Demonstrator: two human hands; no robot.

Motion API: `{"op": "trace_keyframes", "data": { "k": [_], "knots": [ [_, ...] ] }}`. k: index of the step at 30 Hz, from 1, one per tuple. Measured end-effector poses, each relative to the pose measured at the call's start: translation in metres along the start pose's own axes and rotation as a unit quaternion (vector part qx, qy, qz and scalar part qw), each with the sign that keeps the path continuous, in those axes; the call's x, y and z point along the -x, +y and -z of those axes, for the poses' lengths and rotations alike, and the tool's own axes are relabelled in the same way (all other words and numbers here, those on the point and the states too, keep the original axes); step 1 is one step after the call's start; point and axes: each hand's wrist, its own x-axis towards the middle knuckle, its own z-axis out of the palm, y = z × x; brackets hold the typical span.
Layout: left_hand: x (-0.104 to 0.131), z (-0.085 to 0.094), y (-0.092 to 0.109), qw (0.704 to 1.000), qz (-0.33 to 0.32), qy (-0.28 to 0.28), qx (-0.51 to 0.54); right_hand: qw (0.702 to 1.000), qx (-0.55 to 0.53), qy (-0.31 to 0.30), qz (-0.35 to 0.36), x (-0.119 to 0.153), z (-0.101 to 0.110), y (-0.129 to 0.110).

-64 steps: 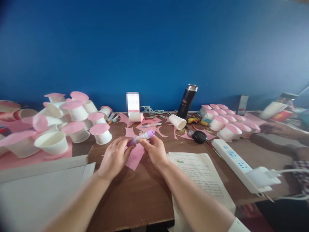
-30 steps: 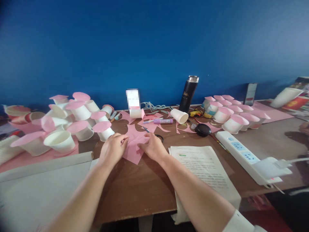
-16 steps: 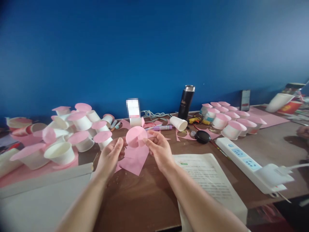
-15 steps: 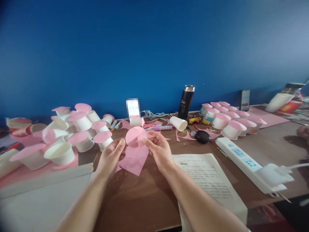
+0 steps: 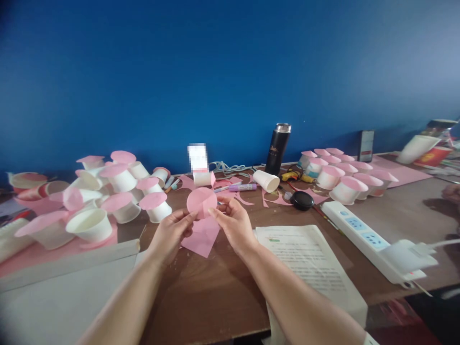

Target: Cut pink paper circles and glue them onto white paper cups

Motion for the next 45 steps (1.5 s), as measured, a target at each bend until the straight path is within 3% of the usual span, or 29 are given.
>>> {"op": "trace_keyframes", "data": {
  "k": [17, 45],
  "knots": [
    [-0.0011, -0.0013, -0.0053, 0.996, 0.014, -0.027, 0.081, 0.997, 0.066, 0.024, 0.017, -0.0003, 0.0009, 0.0043],
    [-0.0006, -0.0023, -0.0068, 0.995, 0.021, -0.039, 0.085, 0.990, 0.125, 0.038, 0.053, 0.0029, -0.0008, 0.0080]
  ]
}}
